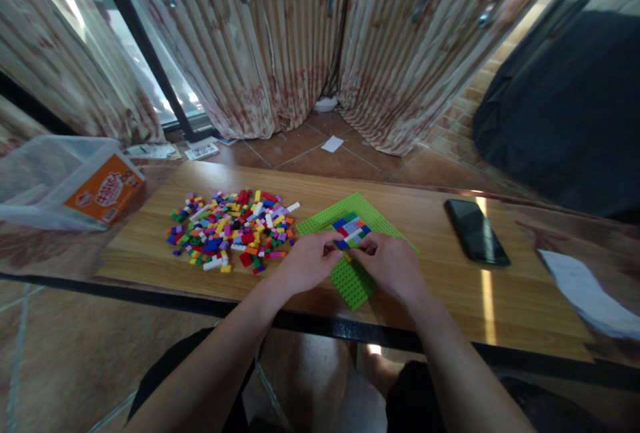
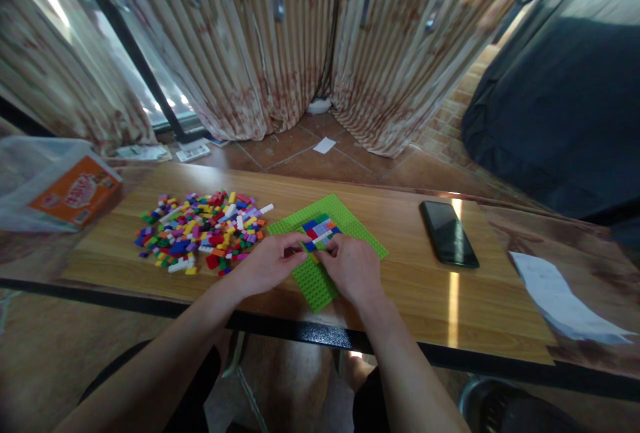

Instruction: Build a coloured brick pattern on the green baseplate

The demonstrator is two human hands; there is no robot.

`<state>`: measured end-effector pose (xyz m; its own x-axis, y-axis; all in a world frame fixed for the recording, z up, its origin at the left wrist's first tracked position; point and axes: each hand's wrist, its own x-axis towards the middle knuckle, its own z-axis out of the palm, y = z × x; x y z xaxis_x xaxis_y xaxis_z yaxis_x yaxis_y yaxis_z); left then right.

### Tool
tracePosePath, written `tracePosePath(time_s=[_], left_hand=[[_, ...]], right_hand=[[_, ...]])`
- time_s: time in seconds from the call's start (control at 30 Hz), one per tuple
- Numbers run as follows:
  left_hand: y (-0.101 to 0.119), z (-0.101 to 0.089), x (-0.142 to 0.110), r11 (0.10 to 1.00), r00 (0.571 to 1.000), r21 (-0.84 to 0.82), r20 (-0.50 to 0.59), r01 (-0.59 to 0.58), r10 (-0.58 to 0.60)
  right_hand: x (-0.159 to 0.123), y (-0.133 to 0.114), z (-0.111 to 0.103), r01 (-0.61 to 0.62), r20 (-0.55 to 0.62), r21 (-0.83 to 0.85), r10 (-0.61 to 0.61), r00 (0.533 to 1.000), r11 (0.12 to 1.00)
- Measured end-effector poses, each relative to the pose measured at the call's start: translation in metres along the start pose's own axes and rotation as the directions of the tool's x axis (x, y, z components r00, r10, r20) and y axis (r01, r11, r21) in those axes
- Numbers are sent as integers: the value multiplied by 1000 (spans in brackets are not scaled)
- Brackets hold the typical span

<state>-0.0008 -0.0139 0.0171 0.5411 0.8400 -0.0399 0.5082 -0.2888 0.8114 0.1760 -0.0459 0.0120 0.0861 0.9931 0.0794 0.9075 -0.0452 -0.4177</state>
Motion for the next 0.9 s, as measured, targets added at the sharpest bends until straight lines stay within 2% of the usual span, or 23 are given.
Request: tracePosePath(time_s=[0.13,0.27,0.43,0.53,0.7,0.9], left_hand=[[1,2,-3,998,1000,62,22,-19,17],[4,5,-7,988,999,156,31,-13,9],[7,8,-9,963,999,269,48,-30,18],[6,10,-9,946,999,322,37,-39,28],[6,14,-10,921,998,385,43,-63,50],[8,22,-10,875,999,482,42,-48,32]], right_hand=[[1,4,0,-12,-10,39,13,1000,999],[3,11,-5,-39,39,131,34,999,991],[5,13,-10,-5,76,249,-14,997,969],[5,11,-9,8,86,251,-31,996,968],[5,9,-5,-32,99,238,9,995,971],[5,7,-3,-34,68,195,22,997,980]])
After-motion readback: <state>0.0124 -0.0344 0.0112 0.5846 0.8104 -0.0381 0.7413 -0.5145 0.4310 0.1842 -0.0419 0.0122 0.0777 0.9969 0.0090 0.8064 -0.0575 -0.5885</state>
